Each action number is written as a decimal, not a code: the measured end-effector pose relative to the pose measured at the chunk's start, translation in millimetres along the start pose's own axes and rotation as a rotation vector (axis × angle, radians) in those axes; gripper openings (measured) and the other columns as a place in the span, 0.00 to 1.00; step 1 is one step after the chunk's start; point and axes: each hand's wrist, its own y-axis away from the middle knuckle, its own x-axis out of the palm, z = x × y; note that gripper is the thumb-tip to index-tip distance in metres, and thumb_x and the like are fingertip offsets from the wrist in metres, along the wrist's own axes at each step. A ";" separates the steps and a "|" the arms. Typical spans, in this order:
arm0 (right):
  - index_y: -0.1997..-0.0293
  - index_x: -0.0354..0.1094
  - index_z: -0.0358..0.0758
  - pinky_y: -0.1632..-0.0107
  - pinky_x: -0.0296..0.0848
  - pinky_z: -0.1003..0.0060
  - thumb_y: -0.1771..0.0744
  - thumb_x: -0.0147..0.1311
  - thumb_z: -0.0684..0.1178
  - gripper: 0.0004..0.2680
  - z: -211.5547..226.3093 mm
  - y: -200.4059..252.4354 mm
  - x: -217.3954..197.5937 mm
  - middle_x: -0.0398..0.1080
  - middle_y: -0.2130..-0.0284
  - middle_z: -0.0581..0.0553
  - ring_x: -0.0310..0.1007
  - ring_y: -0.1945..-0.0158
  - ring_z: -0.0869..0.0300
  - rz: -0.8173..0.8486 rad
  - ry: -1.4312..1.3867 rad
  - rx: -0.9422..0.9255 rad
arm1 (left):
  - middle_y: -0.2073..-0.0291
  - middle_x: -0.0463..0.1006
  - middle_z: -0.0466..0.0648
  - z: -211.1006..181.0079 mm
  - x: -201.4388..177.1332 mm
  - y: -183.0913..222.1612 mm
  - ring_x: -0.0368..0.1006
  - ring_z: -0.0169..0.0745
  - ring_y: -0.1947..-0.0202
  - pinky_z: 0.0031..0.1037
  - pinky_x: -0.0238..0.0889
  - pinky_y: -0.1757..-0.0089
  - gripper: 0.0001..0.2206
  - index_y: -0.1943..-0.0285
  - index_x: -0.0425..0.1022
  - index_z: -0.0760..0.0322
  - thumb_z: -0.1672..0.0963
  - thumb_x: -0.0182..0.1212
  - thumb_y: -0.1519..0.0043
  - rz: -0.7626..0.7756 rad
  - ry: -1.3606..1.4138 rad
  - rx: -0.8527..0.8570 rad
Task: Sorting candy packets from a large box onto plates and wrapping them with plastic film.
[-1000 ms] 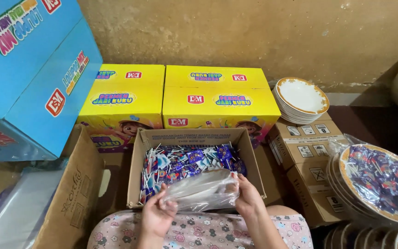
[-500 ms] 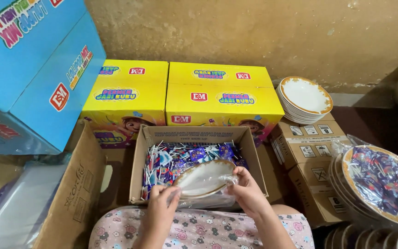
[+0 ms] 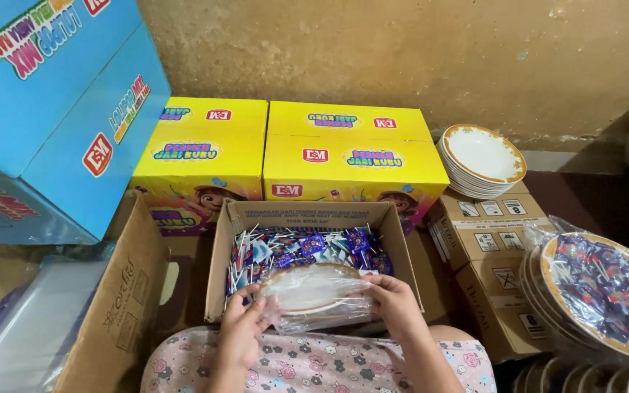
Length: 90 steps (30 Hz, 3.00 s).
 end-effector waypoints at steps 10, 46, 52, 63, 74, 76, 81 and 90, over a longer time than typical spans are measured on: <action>0.29 0.43 0.36 0.61 0.73 0.66 0.34 0.42 0.33 0.23 -40.0 -37.8 -18.3 0.62 0.63 0.41 0.68 0.68 0.64 0.098 -0.685 0.100 | 0.72 0.69 0.47 19.8 -23.3 -29.7 0.70 0.40 0.80 0.19 0.65 0.78 0.13 0.46 0.69 0.61 0.64 0.52 0.38 0.145 0.344 -0.077; 0.40 0.68 0.26 0.59 0.74 0.63 0.31 0.48 0.40 0.13 -7.2 -9.5 7.5 0.71 0.64 0.36 0.71 0.65 0.56 0.105 0.205 -0.025 | 0.70 0.69 0.46 27.7 -14.7 -18.3 0.63 0.29 0.80 0.25 0.65 0.72 0.13 0.48 0.67 0.63 0.66 0.47 0.38 0.196 0.264 -0.044; 0.57 0.73 0.25 0.61 0.76 0.61 0.29 0.49 0.42 0.08 -22.4 -25.9 -2.2 0.74 0.64 0.35 0.72 0.65 0.54 -0.084 0.238 -0.135 | 0.79 0.62 0.45 -2.4 10.3 10.2 0.55 0.32 0.82 0.27 0.60 0.71 0.19 0.36 0.69 0.65 0.64 0.50 0.38 0.121 -0.305 0.029; 0.62 0.69 0.32 0.67 0.63 0.69 0.31 0.44 0.41 0.06 -22.6 -28.9 -12.8 0.67 0.72 0.44 0.62 0.77 0.62 0.053 -0.471 0.034 | 0.68 0.82 0.42 -26.1 42.9 32.9 0.78 0.32 0.70 0.21 0.71 0.67 0.11 0.51 0.76 0.54 0.53 0.45 0.30 0.021 -1.365 0.117; 0.76 0.60 0.43 0.66 0.58 0.70 0.38 0.46 0.48 0.05 103.2 -55.3 43.1 0.54 0.80 0.52 0.56 0.74 0.63 0.137 -0.682 -0.440 | 0.68 0.77 0.50 -72.1 136.2 -10.0 0.73 0.42 0.62 0.34 0.67 0.56 0.10 0.52 0.75 0.66 0.55 0.53 0.31 0.047 -0.627 0.791; 0.77 0.58 0.43 0.77 0.52 0.79 0.40 0.49 0.49 0.06 115.3 -88.4 50.6 0.44 0.86 0.56 0.49 0.82 0.68 0.078 -0.684 -0.469 | 0.70 0.74 0.53 -75.8 151.1 -44.5 0.73 0.50 0.58 0.44 0.66 0.49 0.10 0.53 0.74 0.65 0.54 0.53 0.28 0.063 -0.588 0.878; 0.75 0.58 0.44 0.74 0.53 0.75 0.38 0.47 0.48 0.05 110.5 -146.0 62.1 0.48 0.83 0.58 0.53 0.78 0.67 0.041 -0.665 -0.418 | 0.66 0.75 0.48 -74.7 168.1 -121.0 0.72 0.46 0.58 0.41 0.67 0.48 0.07 0.53 0.71 0.60 0.53 0.53 0.28 0.057 -0.629 0.965; 0.38 0.57 0.42 0.45 0.74 0.52 0.35 0.61 0.42 0.20 82.8 -161.8 38.2 0.59 0.46 0.38 0.72 0.45 0.43 -0.391 0.480 -0.993 | 0.49 0.65 0.51 -104.0 187.1 -100.9 0.65 0.51 0.48 0.39 0.67 0.51 0.20 0.38 0.62 0.58 0.54 0.63 0.36 -0.089 -1.429 1.193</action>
